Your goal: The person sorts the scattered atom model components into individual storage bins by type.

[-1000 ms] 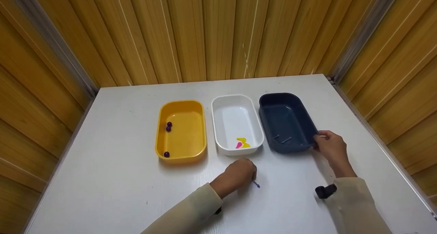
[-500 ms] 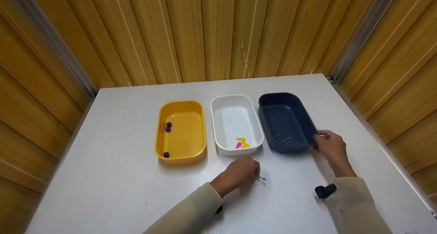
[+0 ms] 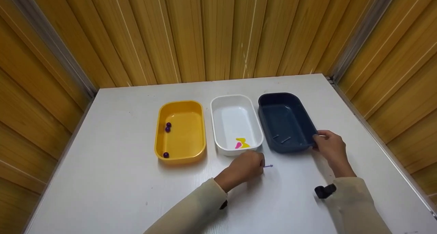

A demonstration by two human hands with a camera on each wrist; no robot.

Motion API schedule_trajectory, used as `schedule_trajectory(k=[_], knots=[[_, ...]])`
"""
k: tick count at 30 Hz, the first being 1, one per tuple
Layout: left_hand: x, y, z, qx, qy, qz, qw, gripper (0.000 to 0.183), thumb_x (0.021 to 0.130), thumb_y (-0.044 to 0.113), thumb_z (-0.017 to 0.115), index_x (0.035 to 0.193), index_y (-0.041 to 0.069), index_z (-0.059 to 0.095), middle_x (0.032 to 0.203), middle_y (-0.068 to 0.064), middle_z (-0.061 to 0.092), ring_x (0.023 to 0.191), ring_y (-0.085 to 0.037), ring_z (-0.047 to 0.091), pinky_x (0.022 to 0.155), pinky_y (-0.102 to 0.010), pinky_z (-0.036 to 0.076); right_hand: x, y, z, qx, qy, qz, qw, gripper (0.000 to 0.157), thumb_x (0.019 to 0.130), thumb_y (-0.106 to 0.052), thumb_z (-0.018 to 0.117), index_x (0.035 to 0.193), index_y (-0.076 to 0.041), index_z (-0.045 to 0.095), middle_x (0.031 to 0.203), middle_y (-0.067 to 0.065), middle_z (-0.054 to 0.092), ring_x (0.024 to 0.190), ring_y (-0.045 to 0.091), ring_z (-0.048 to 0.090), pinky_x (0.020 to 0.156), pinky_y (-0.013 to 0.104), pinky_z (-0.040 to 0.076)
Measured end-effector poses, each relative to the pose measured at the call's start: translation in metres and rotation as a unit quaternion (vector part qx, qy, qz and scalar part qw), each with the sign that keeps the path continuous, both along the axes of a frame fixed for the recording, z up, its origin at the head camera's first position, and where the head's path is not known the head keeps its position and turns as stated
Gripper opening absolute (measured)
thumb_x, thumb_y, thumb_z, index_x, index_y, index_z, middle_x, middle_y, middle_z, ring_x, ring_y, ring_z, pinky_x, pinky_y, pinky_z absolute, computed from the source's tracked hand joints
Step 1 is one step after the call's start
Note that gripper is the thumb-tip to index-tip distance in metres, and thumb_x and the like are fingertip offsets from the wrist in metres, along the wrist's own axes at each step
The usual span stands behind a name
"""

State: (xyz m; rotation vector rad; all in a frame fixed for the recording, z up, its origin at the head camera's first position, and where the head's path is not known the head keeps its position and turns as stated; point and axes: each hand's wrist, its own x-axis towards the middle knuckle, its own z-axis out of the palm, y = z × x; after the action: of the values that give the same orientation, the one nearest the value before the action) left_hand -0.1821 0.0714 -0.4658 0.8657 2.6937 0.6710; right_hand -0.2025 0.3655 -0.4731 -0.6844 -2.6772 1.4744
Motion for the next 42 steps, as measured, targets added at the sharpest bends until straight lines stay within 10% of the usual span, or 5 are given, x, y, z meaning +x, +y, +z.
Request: schedule_trajectory(k=[25,42], knots=[[-0.024,0.031,0.019,0.030,0.032,0.035,0.9984,0.018,0.096,0.011,0.061,0.082,0.011,0.072,0.068,0.003,0.057,0.063,-0.009,0.048,0.054,-0.018,0.039,0.000,0.003,-0.001,0.009,-0.001,-0.014,1.000,0.048,0.101,-0.028,0.054,0.140,0.001,0.056,0.125,0.022,0.064,0.083,0.009,0.072,0.076,0.024,0.060],[-0.035,0.048,0.028,-0.021,0.042,0.063,0.9969,0.016,0.101,0.019,0.061,0.105,0.010,0.074,0.090,0.000,0.072,0.073,-0.010,0.057,0.071,-0.020,0.055,-0.001,0.000,0.000,0.009,0.005,-0.005,1.000,0.049,0.102,-0.027,0.054,0.141,0.003,0.055,0.123,0.022,0.065,0.083,0.009,0.072,0.076,0.024,0.060]])
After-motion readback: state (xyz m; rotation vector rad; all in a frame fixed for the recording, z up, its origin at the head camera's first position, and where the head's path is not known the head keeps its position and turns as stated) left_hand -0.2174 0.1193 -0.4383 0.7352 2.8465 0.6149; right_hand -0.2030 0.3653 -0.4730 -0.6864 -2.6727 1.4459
